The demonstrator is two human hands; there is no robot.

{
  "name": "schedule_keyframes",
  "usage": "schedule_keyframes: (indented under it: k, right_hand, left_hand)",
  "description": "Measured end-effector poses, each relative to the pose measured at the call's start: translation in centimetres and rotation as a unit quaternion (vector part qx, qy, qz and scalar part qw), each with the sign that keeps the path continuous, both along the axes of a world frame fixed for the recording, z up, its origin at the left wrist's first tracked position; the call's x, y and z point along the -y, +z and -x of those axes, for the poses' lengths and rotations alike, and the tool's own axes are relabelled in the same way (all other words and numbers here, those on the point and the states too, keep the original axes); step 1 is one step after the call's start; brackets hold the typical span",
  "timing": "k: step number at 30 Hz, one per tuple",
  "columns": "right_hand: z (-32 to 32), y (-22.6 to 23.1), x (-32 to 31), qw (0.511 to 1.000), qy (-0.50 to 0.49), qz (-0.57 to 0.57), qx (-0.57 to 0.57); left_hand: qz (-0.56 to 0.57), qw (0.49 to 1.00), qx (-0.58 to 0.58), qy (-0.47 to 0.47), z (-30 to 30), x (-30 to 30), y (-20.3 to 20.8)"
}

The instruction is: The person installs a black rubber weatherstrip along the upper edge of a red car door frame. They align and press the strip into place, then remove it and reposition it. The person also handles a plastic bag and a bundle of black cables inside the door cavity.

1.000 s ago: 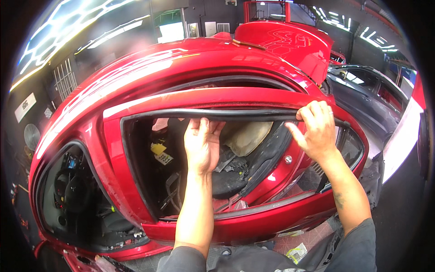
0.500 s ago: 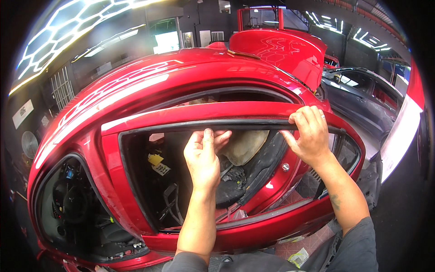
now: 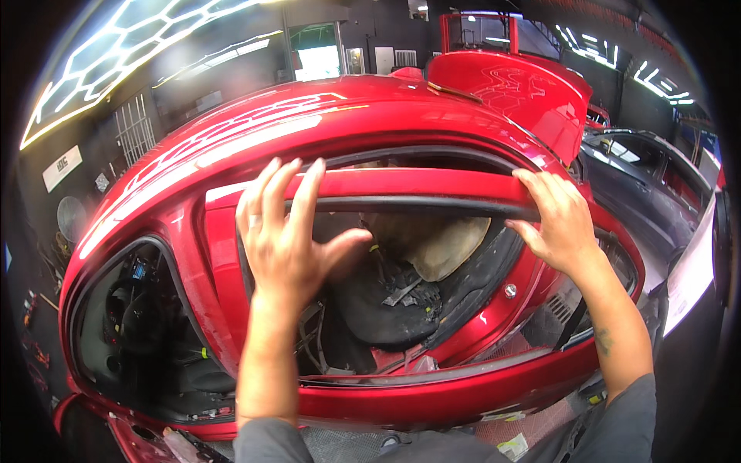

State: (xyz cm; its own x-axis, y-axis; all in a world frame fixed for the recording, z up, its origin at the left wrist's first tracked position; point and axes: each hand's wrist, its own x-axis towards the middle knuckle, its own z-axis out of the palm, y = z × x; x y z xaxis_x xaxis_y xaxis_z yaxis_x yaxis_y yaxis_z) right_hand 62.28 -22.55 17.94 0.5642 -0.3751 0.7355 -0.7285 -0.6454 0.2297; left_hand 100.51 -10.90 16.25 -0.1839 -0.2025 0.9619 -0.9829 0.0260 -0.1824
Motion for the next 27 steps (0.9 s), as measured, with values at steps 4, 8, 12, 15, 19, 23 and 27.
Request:
schedule_keyframes:
  k: [4,8,12,15,19,23,27]
  right_hand:
    - [-5.0,0.8,-0.3,0.999,0.029,0.030,-0.011]
    - [-10.5,1.5,-0.9,0.997,0.069,0.015,-0.005]
    - [-11.9,1.2,-0.4,0.995,0.078,0.061,0.011]
    - [-12.2,1.0,-0.4,0.994,0.068,0.077,0.025]
    - [-12.5,1.3,-0.7,0.998,0.051,0.022,0.043]
    - [-13.0,1.2,-0.7,0.998,0.047,-0.001,0.052]
    - [-13.3,1.0,-1.1,0.999,0.023,0.011,0.025]
  left_hand:
    - [-0.145,0.983,0.113,-0.020,-3.1,3.1,2.8]
    - [-0.137,0.986,0.092,-0.017,-3.1,4.4,2.9]
    - [-0.097,0.990,0.097,-0.023,-3.2,4.7,2.5]
    - [-0.071,0.991,0.107,-0.035,-3.4,4.7,2.4]
    - [-0.065,0.992,0.102,-0.034,-3.3,5.1,2.1]
    - [-0.078,0.992,0.097,-0.014,-3.4,4.9,1.9]
    - [-0.115,0.985,0.109,-0.067,-4.7,3.5,2.1]
